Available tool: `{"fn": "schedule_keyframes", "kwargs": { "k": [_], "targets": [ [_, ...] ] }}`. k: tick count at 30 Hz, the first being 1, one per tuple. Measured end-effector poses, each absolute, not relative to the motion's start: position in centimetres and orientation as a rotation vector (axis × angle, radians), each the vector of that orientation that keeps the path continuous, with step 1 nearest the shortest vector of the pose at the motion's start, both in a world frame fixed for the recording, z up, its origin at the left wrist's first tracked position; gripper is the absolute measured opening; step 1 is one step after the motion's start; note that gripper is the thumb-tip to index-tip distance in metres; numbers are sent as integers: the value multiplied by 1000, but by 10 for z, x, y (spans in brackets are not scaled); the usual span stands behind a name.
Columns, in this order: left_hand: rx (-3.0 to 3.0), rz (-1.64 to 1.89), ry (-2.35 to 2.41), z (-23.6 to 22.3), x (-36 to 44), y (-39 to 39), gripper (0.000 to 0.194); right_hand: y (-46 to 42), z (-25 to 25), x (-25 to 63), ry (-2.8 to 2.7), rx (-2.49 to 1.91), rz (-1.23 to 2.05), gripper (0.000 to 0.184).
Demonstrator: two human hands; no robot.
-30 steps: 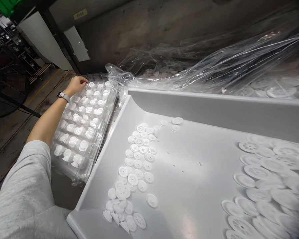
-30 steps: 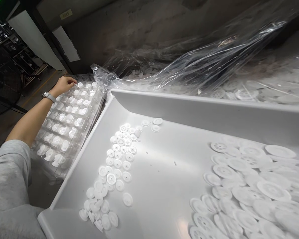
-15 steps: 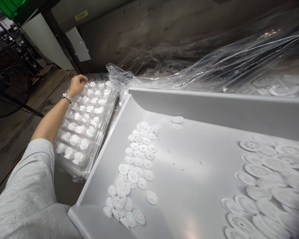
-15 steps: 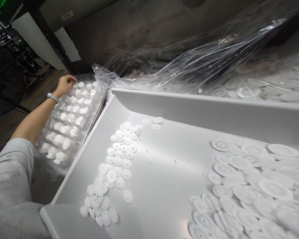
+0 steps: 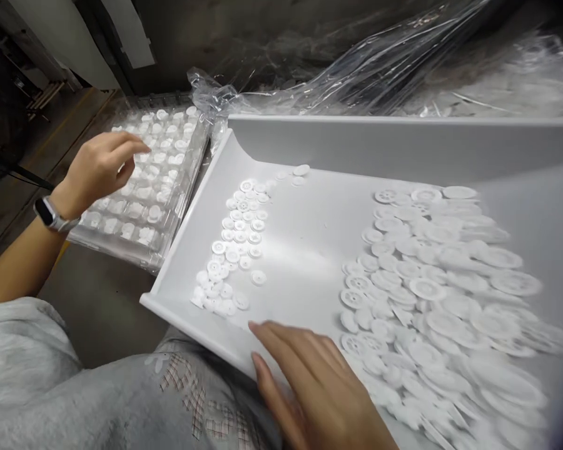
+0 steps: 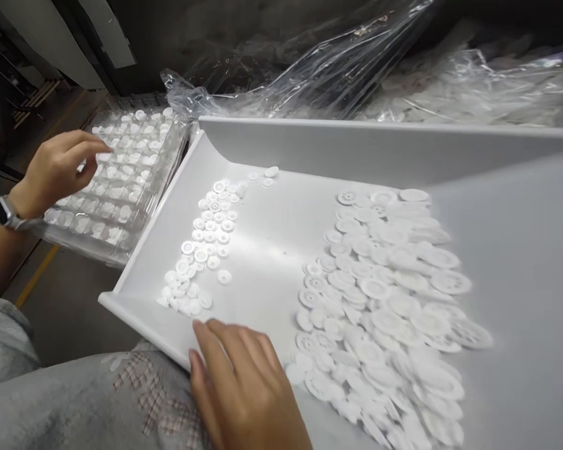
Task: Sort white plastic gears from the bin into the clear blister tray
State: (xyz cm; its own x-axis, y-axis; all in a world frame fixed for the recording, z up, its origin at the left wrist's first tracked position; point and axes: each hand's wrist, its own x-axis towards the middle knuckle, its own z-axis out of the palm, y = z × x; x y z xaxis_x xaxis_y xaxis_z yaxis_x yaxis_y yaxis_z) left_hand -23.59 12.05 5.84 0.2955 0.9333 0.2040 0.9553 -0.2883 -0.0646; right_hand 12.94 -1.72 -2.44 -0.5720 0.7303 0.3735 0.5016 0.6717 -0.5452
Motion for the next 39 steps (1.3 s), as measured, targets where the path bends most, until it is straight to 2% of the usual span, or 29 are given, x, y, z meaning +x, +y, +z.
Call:
{"fn": "schedule_keyframes", "kwargs": {
  "k": [4, 6, 10, 14, 16, 20, 25, 30, 39],
  "targets": [
    [-2548, -206, -1637, 57, -209, 42, 23, -9, -17, 138, -2422, -976, 205, 36],
    [-2673, -287, -1444, 51, -201, 12, 26, 3, -17, 146, -2478, -967, 88, 45],
    [-2705, -842, -1225, 25, -178, -29, 48, 48, -37, 152, -2690, -1068, 228, 71],
    [-2630, -1297, -1182, -9, -135, -50, 55, 107, -76, 122, -2700, -1248, 299, 94],
    [-2574, -1515, -1183, -22, -115, -53, 53, 135, -90, 98, -2677, -1317, 273, 92],
    [-2516, -1782, -1232, -36, -98, -48, 44, 177, -101, 57, -2652, -1348, 176, 66],
    [-2197, -2044, -1433, -48, -97, -41, 35, 197, -107, 48, -2645, -1238, 100, 51],
    [-2151, -2021, -1327, -47, -89, -37, 24, 196, -118, 53, -2629, -1157, 76, 42],
    [-2175, -1952, -1271, -46, -84, -35, 16, 198, -127, 52, -2604, -1179, 47, 37]
  ]
}}
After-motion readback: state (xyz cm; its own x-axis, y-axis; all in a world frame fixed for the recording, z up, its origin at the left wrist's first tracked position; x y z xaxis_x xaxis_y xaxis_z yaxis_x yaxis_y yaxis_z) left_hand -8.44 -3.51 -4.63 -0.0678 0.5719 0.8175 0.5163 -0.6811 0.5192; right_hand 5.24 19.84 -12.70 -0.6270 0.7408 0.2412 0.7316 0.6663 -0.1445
